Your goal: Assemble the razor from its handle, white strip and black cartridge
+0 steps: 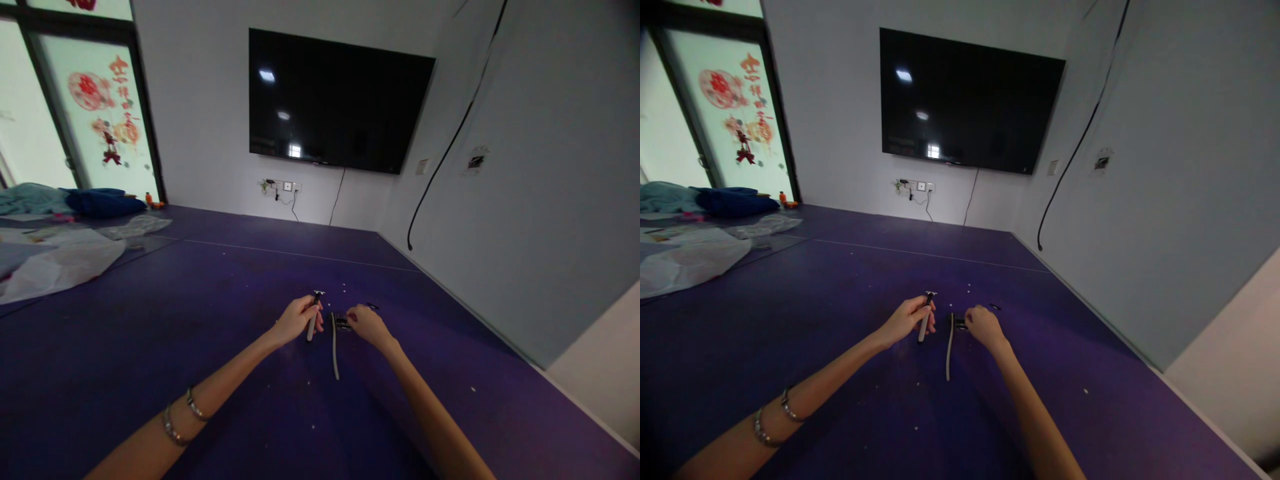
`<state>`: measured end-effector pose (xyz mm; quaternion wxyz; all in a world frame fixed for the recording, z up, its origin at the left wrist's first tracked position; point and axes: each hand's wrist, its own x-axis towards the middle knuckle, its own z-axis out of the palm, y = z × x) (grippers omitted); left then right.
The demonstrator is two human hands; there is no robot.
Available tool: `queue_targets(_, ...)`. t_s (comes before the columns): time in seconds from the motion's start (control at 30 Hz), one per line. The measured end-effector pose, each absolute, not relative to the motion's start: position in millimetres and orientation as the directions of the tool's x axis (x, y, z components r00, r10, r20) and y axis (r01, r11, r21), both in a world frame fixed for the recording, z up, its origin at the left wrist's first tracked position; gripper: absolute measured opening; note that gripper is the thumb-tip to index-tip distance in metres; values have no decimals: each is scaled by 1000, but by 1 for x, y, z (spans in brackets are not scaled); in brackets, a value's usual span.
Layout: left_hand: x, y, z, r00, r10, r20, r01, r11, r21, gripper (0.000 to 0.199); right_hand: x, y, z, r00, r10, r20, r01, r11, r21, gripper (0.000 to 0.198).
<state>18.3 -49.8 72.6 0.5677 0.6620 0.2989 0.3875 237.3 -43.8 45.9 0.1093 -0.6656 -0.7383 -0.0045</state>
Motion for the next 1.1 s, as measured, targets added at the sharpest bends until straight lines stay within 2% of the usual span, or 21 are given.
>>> queue_targets(0.2, 18, -47, 67, 526, 833, 170, -44, -172, 984, 12, 246, -29, 26, -209, 959, 193, 931, 256, -261, 28)
queue_targets(0.67, 19, -45, 63, 527, 835, 160, -40, -164, 986, 12, 248, -28, 21, -198, 952, 235, 906, 269, -326, 17)
queue_targets(0.8, 19, -45, 62, 521, 839, 156, -30, -164, 986, 13, 248, -28, 25, -193, 933, 304, 880, 301, -367, 15)
queue_targets(0.97, 19, -46, 63, 523, 838, 155, -27, -165, 986, 13, 248, -26, 38, -157, 912, 378, 766, 354, -536, 19)
queue_targets(1.1, 19, -46, 61, 530, 834, 153, -24, -166, 986, 13, 246, -27, 47, -109, 951, 290, 686, 283, -671, 25)
